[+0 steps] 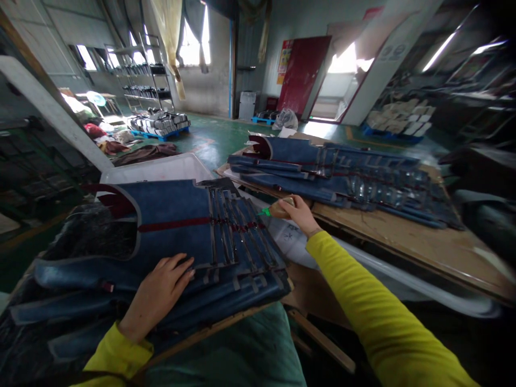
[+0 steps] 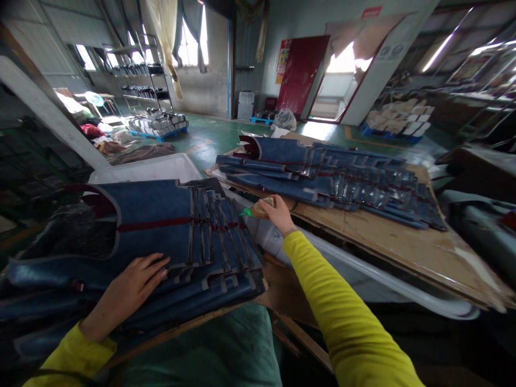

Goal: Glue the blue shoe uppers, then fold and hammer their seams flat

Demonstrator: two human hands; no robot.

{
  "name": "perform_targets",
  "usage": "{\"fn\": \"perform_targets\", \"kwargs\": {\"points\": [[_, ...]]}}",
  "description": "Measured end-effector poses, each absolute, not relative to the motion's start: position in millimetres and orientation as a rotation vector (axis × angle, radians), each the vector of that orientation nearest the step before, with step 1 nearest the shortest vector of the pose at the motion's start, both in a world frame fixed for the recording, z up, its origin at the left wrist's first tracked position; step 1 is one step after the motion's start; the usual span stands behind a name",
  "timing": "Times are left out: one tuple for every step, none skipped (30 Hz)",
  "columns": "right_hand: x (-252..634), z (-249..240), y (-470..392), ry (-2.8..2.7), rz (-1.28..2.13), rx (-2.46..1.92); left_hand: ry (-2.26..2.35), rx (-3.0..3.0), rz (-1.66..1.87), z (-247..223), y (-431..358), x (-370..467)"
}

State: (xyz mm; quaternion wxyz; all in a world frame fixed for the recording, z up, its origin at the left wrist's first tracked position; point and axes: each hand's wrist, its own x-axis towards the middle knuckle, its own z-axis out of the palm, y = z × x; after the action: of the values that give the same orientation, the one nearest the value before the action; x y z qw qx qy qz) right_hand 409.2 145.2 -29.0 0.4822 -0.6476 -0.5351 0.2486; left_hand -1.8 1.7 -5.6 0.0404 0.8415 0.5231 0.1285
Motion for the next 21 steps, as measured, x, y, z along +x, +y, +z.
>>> {"fn": "perform_targets", "kwargs": {"points": [[409,-29,146,-1.304,0.599,-1.578,1.605,2.576,0.387,-5,2,-2],[410,-29,145,-1.305,0.595,-1.582,1.608,2.574,0.380,-5,2,-2],[411,-28,144,-1.306,0.597,-1.587,1.612,2.571,0.374,-5,1,-1],[414,-27,142,-1.309,0.603,-1.595,1.614,2.569,0.370,-5,1,-1],[416,-25,139,-1.316,0.614,-1.607,1.616,2.568,0.368,-5,1,-1],[419,-23,136,-1.328,0.626,-1.621,1.618,2.567,0.368,-5,1,-1],[422,-21,132,-1.345,0.638,-1.636,1.621,2.568,0.370,-5,1,-1],[425,-18,129,-1.362,0.645,-1.650,1.622,2.571,0.373,-5,1,-1],[426,-15,126,-1.376,0.646,-1.661,1.621,2.577,0.376,-6,2,-2],[427,-13,124,-1.381,0.642,-1.669,1.617,2.584,0.377,-7,2,-2],[428,-11,122,-1.373,0.638,-1.671,1.612,2.590,0.377,-8,2,-3],[427,-9,121,-1.358,0.642,-1.670,1.606,2.596,0.379,-8,2,-3],[426,-7,120,-1.344,0.649,-1.667,1.601,2.601,0.385,-9,3,-3],[424,-6,119,-1.333,0.656,-1.663,1.597,2.605,0.395,-9,3,-4],[422,-5,118,-1.328,0.662,-1.659,1.596,2.609,0.405,-9,3,-4],[419,-5,117,-1.329,0.661,-1.657,1.596,2.611,0.413,-9,3,-4],[418,-5,115,-1.336,0.656,-1.654,1.596,2.613,0.416,-9,3,-4],[416,-5,114,-1.343,0.652,-1.652,1.598,2.612,0.414,-9,3,-4],[415,-5,112,-1.348,0.654,-1.652,1.602,2.609,0.412,-9,3,-3],[415,-5,110,-1.352,0.663,-1.656,1.606,2.605,0.410,-9,2,-3],[416,-4,108,-1.357,0.675,-1.663,1.611,2.603,0.410,-9,2,-3]]}}
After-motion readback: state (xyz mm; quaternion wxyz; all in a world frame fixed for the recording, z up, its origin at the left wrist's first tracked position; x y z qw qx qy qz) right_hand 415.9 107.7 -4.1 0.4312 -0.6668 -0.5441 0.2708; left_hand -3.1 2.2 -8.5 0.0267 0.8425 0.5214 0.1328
